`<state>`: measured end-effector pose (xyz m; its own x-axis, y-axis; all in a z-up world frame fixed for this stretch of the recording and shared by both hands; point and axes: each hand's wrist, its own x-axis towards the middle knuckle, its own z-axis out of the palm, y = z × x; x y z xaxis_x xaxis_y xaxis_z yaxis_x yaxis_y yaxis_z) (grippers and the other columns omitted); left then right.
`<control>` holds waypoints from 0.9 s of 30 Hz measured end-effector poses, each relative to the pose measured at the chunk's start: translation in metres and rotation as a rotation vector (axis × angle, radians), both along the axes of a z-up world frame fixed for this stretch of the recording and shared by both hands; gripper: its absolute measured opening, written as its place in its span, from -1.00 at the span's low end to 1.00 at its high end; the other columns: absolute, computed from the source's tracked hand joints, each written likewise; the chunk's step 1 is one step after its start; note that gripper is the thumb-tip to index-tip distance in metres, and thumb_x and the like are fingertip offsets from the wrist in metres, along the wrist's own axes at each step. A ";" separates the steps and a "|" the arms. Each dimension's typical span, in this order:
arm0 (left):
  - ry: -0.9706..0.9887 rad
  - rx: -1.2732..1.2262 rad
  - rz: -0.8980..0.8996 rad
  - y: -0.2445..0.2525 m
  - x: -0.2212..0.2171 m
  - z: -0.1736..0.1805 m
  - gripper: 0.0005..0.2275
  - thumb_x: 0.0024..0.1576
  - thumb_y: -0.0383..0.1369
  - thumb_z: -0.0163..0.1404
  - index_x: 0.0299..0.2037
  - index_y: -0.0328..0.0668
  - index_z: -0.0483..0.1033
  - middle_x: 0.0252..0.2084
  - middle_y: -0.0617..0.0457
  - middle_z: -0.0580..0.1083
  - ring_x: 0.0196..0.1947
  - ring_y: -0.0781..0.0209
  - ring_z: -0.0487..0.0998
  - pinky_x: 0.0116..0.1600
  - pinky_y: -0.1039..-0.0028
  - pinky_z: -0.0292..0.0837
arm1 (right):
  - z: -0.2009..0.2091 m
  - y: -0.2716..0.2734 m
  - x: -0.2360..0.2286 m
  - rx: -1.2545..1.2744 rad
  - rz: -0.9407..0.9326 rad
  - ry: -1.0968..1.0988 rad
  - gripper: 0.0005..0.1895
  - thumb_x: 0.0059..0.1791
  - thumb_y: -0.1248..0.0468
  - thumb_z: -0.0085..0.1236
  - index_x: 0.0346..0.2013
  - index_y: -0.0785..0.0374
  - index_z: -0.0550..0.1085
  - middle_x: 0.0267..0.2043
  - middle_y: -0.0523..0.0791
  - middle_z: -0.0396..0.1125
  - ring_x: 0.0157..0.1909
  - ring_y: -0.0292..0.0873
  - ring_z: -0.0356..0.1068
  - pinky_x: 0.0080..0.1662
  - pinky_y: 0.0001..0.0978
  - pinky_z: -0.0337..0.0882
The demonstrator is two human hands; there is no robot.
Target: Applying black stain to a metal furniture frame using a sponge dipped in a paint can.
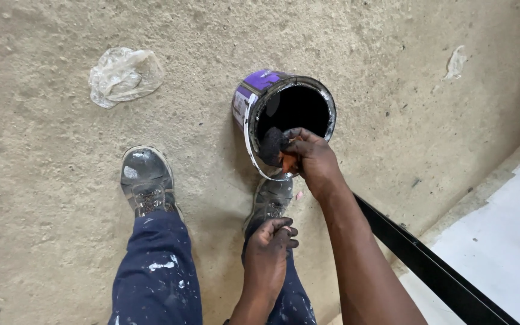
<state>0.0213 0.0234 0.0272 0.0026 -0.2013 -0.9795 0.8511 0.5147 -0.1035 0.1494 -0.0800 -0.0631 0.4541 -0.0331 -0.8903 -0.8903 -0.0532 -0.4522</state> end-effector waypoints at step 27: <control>0.078 0.444 -0.010 0.057 0.042 0.020 -0.74 0.16 -0.44 -0.10 -0.10 -0.29 0.66 -0.27 -0.05 0.64 -0.34 0.10 0.64 -0.17 0.39 0.51 | -0.059 -0.056 -0.116 0.116 -0.383 0.323 -0.94 -0.33 0.38 -0.05 -0.60 0.21 0.39 -0.64 -0.14 0.26 -0.67 -0.21 0.18 -0.59 -0.40 0.17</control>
